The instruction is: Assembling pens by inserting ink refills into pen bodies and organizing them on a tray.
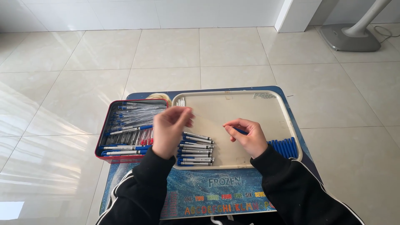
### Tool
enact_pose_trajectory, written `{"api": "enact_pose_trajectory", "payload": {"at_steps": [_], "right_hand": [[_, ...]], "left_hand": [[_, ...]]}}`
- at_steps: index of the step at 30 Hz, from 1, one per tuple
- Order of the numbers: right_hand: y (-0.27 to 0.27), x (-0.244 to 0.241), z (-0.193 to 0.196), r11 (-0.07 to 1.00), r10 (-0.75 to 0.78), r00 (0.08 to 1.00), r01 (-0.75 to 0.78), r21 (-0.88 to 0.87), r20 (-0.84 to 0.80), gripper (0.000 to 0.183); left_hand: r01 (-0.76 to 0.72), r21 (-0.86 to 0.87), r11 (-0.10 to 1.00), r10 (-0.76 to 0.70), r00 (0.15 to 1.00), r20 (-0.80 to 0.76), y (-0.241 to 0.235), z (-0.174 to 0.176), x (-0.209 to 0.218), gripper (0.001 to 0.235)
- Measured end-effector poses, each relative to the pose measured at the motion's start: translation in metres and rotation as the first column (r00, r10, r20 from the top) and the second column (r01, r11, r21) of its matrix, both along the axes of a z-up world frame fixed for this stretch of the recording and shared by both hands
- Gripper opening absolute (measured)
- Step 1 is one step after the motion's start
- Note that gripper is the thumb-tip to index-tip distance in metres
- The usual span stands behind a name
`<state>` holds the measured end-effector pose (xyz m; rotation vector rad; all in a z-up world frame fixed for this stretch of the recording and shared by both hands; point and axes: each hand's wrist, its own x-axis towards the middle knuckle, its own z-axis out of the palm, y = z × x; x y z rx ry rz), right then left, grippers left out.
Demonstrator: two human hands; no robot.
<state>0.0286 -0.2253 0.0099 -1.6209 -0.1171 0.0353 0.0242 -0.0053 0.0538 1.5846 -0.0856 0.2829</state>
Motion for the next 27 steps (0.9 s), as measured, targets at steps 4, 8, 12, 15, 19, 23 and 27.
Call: {"api": "enact_pose_trajectory", "payload": {"at_steps": [4,8,12,15,19,23,27], "right_hand": [[0.000,0.000,0.003,1.000,-0.031,0.999,0.031,-0.005,-0.010,0.012],[-0.001,0.000,0.000,0.999,-0.037,0.999,0.036,-0.024,-0.028,0.014],[0.000,-0.001,0.000,0.999,-0.046,0.999,0.046,-0.028,-0.009,0.013],[0.000,-0.001,-0.002,0.998,-0.039,0.999,0.039,-0.043,0.001,0.013],[-0.001,0.000,-0.004,0.998,-0.031,1.000,0.031,-0.045,0.003,0.013],[-0.001,0.002,-0.008,0.999,-0.034,0.999,0.035,-0.042,0.011,0.013],[-0.004,-0.001,0.005,0.997,-0.076,0.997,0.076,-0.020,0.029,0.015]], "left_hand": [[-0.264,0.264,0.928,0.178,0.934,0.309,0.010,-0.013,0.002,0.008],[-0.475,0.743,0.471,-0.111,0.804,0.584,0.005,-0.065,0.010,0.007],[-0.454,0.890,0.048,-0.364,0.821,0.439,0.003,-0.110,0.019,0.017],[-0.322,0.944,-0.072,-0.285,0.914,0.290,-0.001,-0.108,0.019,0.015],[-0.207,0.971,-0.120,-0.220,0.959,0.178,0.000,-0.099,0.023,0.016],[-0.136,0.979,-0.150,-0.152,0.982,0.114,0.000,-0.090,0.023,0.018],[-0.260,0.957,-0.126,-0.178,0.955,0.236,0.000,-0.086,0.022,0.017]]}}
